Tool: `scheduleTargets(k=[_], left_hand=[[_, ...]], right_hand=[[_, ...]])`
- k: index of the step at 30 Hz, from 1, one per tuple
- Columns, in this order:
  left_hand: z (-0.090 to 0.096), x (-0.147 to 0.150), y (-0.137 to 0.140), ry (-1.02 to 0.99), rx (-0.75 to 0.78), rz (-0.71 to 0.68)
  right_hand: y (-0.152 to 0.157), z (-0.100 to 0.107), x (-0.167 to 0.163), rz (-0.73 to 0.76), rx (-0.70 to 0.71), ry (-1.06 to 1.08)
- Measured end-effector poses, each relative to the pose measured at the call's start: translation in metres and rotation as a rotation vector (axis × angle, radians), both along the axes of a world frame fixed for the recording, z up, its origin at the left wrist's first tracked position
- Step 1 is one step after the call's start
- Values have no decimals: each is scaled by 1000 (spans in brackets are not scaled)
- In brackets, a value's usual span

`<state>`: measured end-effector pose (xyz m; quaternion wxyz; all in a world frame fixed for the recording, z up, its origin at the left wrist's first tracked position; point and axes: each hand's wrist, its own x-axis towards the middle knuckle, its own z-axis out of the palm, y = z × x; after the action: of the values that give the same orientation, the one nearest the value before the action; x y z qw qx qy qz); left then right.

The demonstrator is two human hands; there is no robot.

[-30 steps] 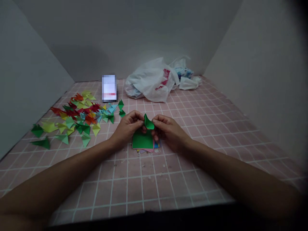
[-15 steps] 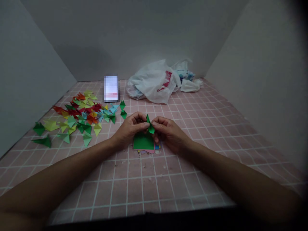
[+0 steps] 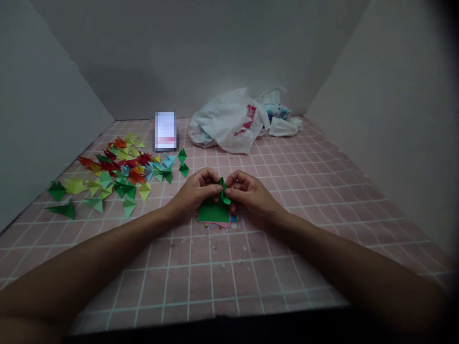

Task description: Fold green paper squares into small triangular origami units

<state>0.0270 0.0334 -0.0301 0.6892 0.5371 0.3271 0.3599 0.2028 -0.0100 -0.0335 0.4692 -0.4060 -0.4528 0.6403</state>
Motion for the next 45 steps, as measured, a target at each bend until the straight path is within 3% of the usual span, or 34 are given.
scheduleTargets(k=[7, 45], left_hand=[[3, 2, -2, 43, 73, -17], [3, 2, -3, 96, 94, -18]], right_hand=[[0, -1, -1, -23, 29, -42], [-1, 1, -2, -61, 71, -173]])
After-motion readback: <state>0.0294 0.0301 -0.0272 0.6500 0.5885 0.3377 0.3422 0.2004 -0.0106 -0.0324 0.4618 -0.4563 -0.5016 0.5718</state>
